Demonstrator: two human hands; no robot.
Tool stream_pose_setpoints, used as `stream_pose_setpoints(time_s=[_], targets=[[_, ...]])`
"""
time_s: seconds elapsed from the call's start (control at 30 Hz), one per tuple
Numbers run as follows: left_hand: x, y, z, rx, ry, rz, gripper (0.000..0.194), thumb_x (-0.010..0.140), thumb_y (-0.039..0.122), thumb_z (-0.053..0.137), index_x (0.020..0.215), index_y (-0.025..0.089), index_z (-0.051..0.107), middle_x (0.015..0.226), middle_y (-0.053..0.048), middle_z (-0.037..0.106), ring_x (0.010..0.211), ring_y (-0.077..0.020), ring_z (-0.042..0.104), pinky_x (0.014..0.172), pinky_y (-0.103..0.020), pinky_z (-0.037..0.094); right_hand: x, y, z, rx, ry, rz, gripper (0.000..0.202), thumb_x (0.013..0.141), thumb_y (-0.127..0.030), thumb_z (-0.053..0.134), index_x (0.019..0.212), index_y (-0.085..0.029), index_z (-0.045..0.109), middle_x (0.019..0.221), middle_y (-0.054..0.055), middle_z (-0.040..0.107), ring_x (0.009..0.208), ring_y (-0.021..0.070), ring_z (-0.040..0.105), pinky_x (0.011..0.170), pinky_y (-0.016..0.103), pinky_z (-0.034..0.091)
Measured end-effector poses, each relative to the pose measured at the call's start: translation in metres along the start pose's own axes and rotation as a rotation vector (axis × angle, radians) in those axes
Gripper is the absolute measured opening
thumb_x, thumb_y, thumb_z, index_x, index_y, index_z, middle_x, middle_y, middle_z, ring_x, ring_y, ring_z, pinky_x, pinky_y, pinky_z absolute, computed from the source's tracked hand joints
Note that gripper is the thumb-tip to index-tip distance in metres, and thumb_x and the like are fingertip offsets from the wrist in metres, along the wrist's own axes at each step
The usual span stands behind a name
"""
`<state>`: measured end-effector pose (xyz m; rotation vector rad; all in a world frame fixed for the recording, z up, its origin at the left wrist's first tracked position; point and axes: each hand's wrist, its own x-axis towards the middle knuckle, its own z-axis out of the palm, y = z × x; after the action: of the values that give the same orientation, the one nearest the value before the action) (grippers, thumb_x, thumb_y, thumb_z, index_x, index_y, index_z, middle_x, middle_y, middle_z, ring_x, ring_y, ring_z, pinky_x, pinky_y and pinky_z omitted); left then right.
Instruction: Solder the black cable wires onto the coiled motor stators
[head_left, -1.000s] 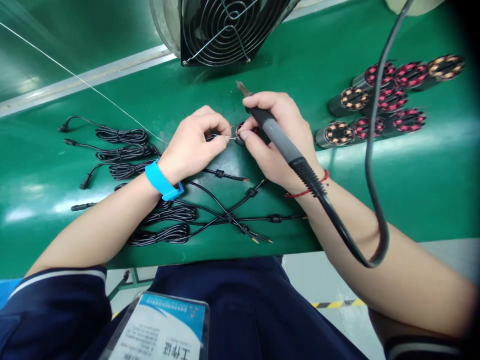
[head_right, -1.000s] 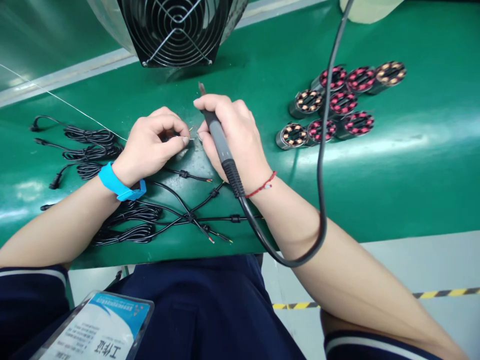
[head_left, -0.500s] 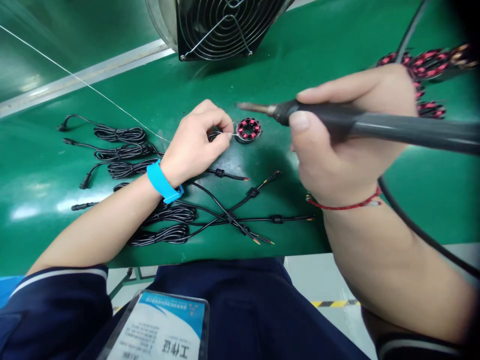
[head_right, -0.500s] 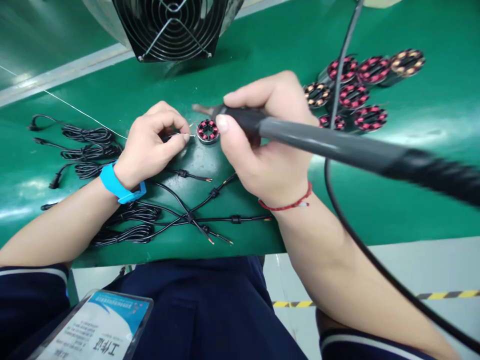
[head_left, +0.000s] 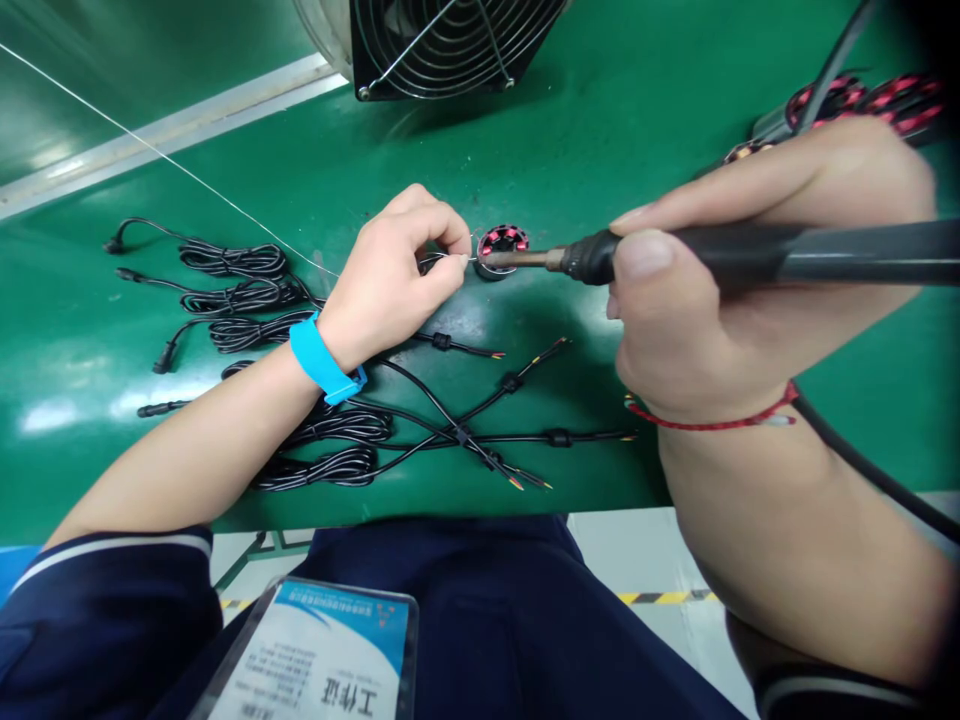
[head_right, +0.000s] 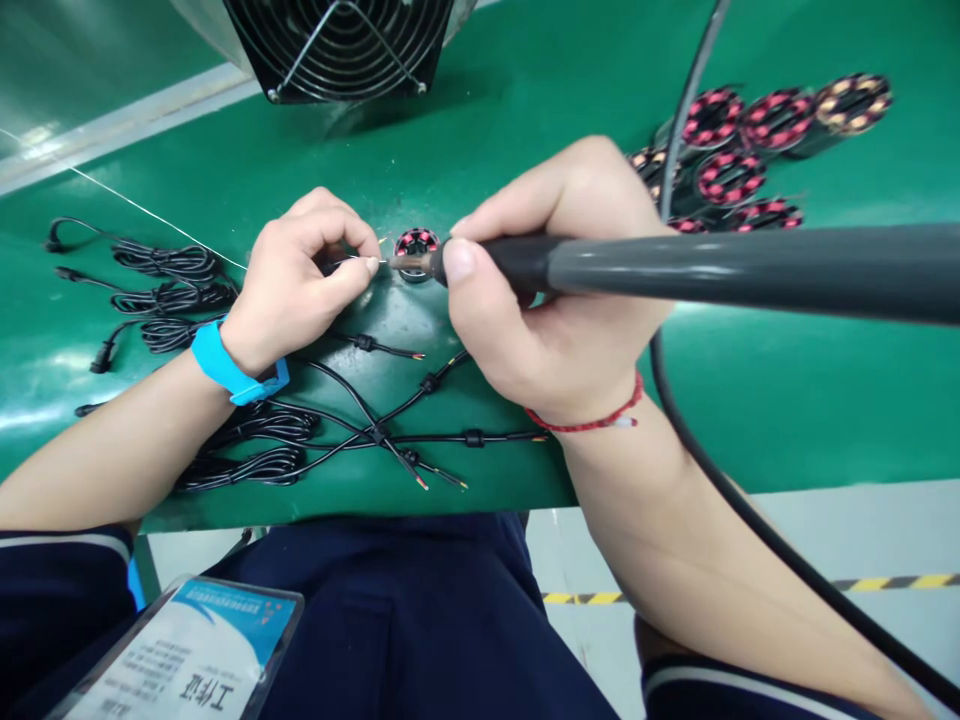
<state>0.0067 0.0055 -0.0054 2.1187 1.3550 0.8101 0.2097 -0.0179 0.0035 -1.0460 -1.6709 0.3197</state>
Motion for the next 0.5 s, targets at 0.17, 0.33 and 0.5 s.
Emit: stream_pose_setpoints(time_s=[0.17,0.33,0.5], targets=[[0.0018,-0.0042,0.0016,-0.019,0.001,0.032,0.015,0.080,0.009,0.060,0.071,0.021,0.058,0.083,-0.002,0.065,0.082,-0.0151,0.057,0.077,-0.034,0.050,-0.0011,-0.0007,-0.0001,-0.023,0.003,0.000,0.022,0.086,-0.037,0.057,0.073,-0.024,0.070,0.071,0.000,0.061,0.064,0.0132,0.059,0.060,0.033,0.051],[0.0014,-0.0032,0.0013,-0.013,-0.004,0.022,0.015,0.083,0.013,0.059,0.071,0.021,0.057,0.084,-0.002,0.065,0.081,-0.0154,0.056,0.076,-0.034,0.049,-0.0029,0.0037,-0.0003,0.016,0.021,0.031,0.024,0.087,-0.039,0.059,0.086,-0.019,0.073,0.074,0.002,0.063,0.069,0.0168,0.063,0.069,0.039,0.053],[0.0007,0.0016,0.0003,-0.014,0.002,-0.011,0.012,0.081,0.013,0.057,0.071,0.020,0.058,0.084,-0.003,0.064,0.083,-0.0172,0.057,0.078,-0.033,0.048,-0.0004,0.0081,-0.0008,0.002,-0.011,-0.020,0.024,0.090,-0.036,0.059,0.098,-0.018,0.071,0.076,-0.001,0.062,0.076,0.0151,0.067,0.075,0.036,0.055]])
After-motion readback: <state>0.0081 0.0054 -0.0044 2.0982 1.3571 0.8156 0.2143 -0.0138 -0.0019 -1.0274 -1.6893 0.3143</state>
